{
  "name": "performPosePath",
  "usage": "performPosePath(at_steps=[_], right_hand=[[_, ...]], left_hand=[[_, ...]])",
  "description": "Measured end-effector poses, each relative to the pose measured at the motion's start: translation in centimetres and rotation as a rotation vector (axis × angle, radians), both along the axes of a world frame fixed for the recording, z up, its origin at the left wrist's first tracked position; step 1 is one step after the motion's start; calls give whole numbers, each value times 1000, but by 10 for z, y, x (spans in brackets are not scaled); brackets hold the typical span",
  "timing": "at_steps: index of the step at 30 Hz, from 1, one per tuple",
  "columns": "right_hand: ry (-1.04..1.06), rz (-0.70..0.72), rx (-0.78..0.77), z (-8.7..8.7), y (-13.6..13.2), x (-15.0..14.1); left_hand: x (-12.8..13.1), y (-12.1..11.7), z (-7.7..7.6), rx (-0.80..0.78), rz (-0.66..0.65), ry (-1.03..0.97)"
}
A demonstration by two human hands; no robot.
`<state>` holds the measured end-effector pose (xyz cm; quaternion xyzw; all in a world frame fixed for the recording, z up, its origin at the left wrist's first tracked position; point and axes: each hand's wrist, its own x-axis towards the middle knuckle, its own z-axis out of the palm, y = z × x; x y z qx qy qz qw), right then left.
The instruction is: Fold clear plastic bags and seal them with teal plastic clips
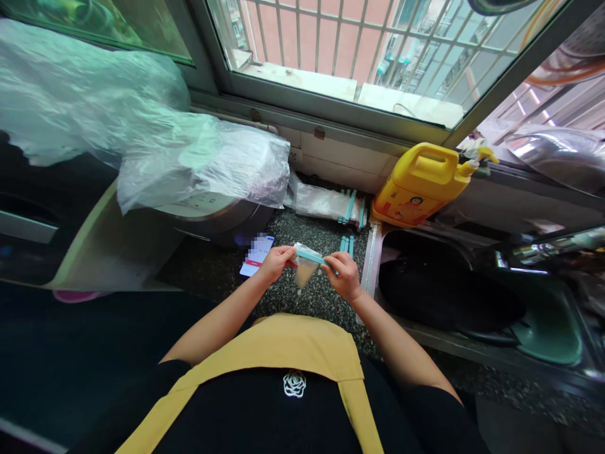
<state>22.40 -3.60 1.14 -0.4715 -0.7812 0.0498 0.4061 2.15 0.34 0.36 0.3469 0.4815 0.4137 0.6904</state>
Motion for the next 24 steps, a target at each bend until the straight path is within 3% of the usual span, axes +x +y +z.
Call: performPosePath(at_steps=[24], right_hand=[[38, 37, -3, 13, -1, -5]], left_hand=[[0, 3, -6, -77, 38, 14]])
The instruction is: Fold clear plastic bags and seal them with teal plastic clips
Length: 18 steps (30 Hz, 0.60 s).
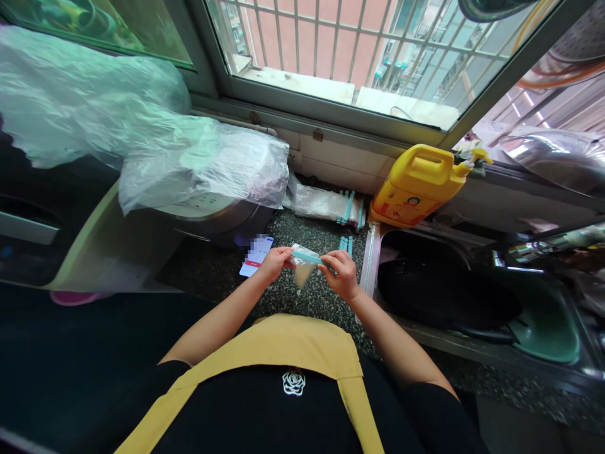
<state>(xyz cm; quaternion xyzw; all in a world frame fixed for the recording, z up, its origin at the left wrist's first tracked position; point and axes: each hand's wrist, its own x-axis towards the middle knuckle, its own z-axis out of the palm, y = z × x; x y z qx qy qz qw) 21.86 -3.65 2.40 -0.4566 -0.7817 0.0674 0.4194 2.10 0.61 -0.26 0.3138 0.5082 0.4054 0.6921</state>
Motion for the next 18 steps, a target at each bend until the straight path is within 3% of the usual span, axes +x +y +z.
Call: performPosePath(at_steps=[18], right_hand=[[43, -54, 88, 15, -1, 10]], left_hand=[[-2, 0, -13, -54, 49, 16]])
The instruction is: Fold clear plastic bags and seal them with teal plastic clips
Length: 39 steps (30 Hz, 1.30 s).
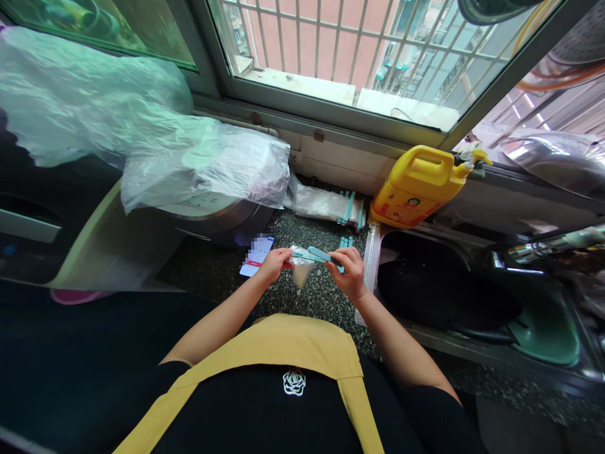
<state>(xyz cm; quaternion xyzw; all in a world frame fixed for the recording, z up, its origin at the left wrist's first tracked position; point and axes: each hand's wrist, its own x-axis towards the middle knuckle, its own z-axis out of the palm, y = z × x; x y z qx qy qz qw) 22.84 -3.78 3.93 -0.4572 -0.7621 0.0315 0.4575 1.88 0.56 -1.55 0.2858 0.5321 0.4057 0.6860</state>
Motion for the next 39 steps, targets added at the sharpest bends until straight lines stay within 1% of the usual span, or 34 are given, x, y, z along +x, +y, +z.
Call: performPosePath(at_steps=[6, 13, 20, 26, 30, 33, 39], right_hand=[[3, -27, 10, 1, 1, 3], [32, -47, 66, -1, 2, 9], [29, -117, 84, -8, 1, 21], [40, -184, 59, -10, -3, 28], [95, -212, 22, -12, -4, 29], [158, -208, -15, -14, -4, 29], [368, -202, -103, -20, -5, 30]], left_hand=[[-3, 0, 3, 12, -18, -10], [-5, 1, 7, -11, 28, -19], [-2, -3, 7, -47, 39, -40], [-4, -1, 6, -57, 56, -45], [-7, 1, 5, -45, 76, -51], [-9, 3, 6, -45, 93, -52], [-10, 3, 6, -50, 94, -52]])
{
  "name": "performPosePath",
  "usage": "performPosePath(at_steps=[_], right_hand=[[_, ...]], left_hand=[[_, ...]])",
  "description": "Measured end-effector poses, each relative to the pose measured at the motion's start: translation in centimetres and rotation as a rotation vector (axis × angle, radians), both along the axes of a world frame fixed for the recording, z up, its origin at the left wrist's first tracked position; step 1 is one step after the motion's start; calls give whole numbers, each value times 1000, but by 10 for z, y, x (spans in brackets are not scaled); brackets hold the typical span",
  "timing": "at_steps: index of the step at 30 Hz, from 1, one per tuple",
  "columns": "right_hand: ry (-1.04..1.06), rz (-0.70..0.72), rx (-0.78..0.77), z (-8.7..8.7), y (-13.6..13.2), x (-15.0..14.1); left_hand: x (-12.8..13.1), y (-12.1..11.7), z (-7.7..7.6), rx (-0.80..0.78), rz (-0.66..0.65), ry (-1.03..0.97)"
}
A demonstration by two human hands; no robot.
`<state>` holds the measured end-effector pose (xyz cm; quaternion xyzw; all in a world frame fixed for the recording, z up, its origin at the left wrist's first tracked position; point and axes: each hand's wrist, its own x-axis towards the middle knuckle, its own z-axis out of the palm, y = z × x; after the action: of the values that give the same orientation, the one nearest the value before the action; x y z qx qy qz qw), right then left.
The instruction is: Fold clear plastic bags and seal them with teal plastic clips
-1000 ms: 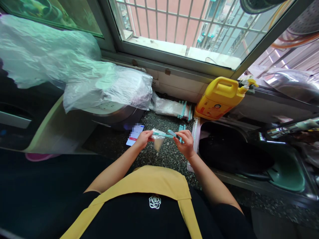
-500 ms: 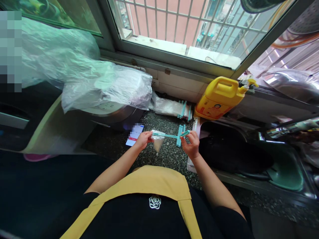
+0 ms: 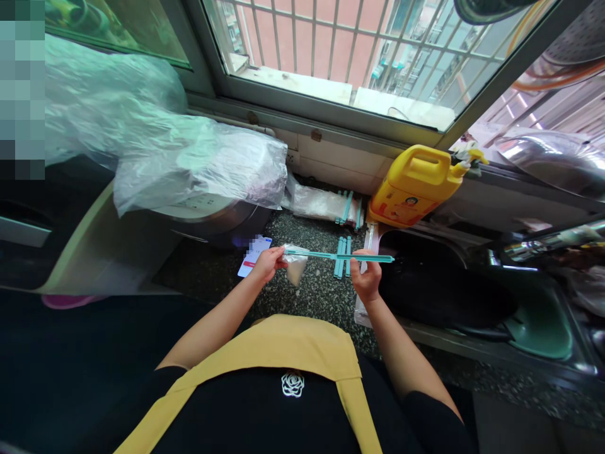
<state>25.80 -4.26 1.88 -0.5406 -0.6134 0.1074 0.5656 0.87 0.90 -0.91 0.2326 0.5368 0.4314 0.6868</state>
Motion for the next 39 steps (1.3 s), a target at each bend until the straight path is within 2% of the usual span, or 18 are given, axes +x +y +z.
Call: performPosePath(at_steps=[14, 23, 30, 36, 39], right_hand=[[292, -27, -155, -10, -2, 0], [312, 54, -335, -20, -5, -5], [389, 81, -432, -16, -3, -12], [462, 23, -442, -16, 1, -14], [500, -3, -426, -17, 4, -13]], left_hand=[[3, -2, -6, -23, -28, 5], [7, -7, -8, -19, -57, -7], [8, -6, -4, 8, -42, 6], [9, -6, 0, 67, -12, -33], [9, -6, 3, 110, -36, -54]])
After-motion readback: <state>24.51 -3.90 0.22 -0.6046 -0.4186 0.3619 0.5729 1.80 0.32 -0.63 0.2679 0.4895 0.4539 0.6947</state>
